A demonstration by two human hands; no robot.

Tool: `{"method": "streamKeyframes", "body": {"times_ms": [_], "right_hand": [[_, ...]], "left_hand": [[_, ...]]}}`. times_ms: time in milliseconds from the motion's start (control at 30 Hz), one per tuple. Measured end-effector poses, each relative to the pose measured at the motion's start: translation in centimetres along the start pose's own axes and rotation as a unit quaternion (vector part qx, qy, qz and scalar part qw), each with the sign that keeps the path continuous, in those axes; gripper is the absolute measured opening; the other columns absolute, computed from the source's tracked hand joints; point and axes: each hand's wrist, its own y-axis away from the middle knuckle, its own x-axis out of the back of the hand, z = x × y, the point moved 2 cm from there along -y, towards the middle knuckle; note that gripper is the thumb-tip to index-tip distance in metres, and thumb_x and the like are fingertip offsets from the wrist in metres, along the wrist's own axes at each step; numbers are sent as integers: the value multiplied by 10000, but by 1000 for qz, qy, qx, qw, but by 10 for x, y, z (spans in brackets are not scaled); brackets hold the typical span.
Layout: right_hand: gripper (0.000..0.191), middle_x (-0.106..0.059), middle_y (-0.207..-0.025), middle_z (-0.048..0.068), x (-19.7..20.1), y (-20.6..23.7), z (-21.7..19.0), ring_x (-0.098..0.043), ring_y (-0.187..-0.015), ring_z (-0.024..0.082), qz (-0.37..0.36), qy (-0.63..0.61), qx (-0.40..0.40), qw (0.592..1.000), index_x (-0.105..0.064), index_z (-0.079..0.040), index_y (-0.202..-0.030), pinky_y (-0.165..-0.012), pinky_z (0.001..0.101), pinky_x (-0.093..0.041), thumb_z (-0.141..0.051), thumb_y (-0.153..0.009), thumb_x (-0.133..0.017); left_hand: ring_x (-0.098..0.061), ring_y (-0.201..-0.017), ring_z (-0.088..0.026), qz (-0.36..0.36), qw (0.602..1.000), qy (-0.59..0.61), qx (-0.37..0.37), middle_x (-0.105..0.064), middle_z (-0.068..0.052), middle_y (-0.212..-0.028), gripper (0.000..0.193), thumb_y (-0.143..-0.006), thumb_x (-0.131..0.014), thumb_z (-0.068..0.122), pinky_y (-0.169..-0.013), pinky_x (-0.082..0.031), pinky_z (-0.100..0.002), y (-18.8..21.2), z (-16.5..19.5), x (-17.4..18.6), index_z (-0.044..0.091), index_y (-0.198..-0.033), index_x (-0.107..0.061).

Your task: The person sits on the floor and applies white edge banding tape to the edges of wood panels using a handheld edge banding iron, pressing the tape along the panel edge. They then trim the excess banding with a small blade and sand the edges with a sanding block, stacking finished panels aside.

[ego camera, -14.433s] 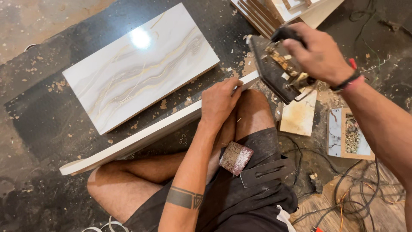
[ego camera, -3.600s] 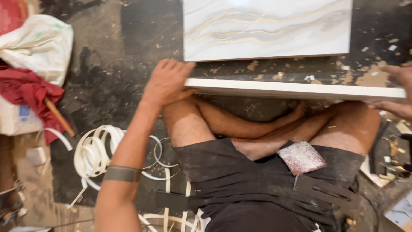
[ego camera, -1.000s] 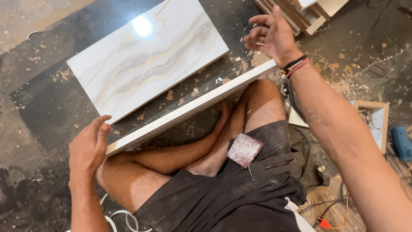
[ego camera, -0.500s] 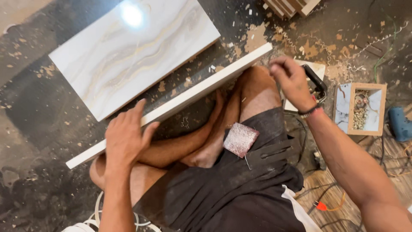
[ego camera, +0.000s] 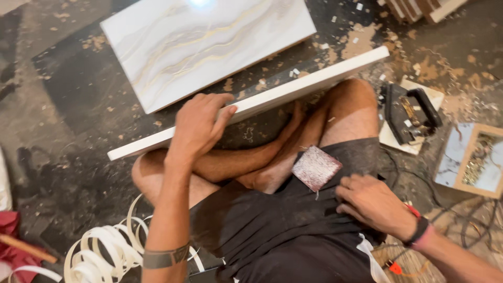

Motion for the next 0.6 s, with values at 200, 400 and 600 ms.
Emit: {"method": "streamKeyframes", "body": {"times_ms": [200,400,600], "right_hand": [[204,-764,-986,68,52,-24,-8,-761,-863,191,139,-386,124,903,-688,-47,-1067,-740,309,-606,-106,-878,-735],[318,-734,-982,102,73,-132,-41,-732,-861,155,261,-638,83,720,-565,-41,-1248,-681,277,-585,-15,-951,-675],[254,-691,-1054,82,102,-208,-76,-688,-918,137,287,-634,102,710,-606,8,-1217,-731,251,-594,-18,-987,-710]], "left_hand": [[-660,-1135,-309,-7,993,110,38,-735,-99,-1186,340,-1053,-540,376,-962,-501,-426,-4,-4,-12,127,-1203,-716],[-575,-1396,-275,-13,942,320,-106,-642,-95,-1435,560,-1018,-584,546,-1195,-430,-391,-7,-6,-16,129,-1386,-651],[-565,-1290,-219,-68,890,451,3,-627,-114,-1379,682,-966,-723,361,-1105,-460,-358,-7,-16,-12,55,-1526,-480]]}}
